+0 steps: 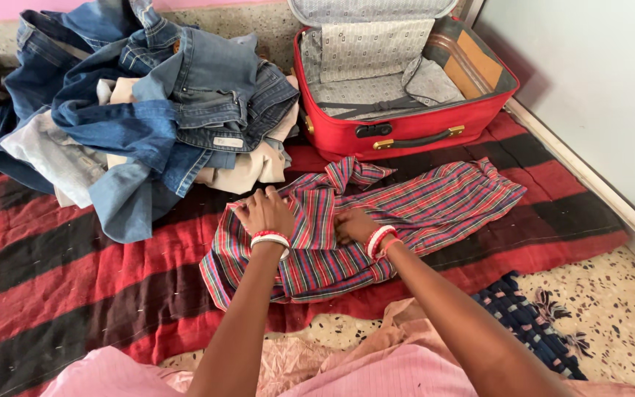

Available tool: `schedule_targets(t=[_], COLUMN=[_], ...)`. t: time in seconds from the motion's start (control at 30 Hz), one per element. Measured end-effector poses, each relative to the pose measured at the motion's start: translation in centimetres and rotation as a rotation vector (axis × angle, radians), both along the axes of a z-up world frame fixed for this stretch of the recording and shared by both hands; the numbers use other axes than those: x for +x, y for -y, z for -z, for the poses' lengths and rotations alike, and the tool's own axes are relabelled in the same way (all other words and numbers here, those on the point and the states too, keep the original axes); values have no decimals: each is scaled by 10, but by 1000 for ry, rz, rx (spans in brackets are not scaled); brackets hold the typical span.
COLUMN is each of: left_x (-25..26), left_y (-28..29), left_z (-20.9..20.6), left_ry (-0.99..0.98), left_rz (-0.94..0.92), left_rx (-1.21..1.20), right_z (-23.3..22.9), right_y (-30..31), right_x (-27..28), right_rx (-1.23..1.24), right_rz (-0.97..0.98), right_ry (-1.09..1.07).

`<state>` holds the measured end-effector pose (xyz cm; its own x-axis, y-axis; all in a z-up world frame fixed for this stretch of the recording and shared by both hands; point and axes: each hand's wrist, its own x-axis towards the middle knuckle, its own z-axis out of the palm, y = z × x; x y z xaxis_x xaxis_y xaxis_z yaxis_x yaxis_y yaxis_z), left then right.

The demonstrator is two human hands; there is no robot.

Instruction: The person folds a striped shirt and places it into a red suitcase. Then the person picks up a pair of jeans and begins folding them.

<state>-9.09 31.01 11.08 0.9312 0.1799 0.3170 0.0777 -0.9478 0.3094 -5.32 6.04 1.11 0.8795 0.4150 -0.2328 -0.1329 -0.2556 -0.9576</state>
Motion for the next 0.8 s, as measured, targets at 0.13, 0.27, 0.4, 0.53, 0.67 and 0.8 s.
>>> schedule_targets(t=[0.13,0.27,0.4,0.53,0.67,0.8], left_x=[-10,-11,-9,5,24,50], left_y=[-5,-2,-5,-8,-9,-10], left_z=[-5,-5,-1,3,23,71], left_ry=[-298,-425,-428,-232,39,-192], left_rz=[33,51,41,-12,-19,123], left_rx=[-7,-47,-91,-96,-277,-566], right_z=[-9,-15,-5,-5,-22,-49], right_y=[-23,-46,-54,-35,-13,-5], right_x=[1,28,47,58,44,9], right_rx=[182,-115,-389,471,601,687], right_rz=[462,575,493,298,61,-23], right_ry=[-152,57,60,323,293,117])
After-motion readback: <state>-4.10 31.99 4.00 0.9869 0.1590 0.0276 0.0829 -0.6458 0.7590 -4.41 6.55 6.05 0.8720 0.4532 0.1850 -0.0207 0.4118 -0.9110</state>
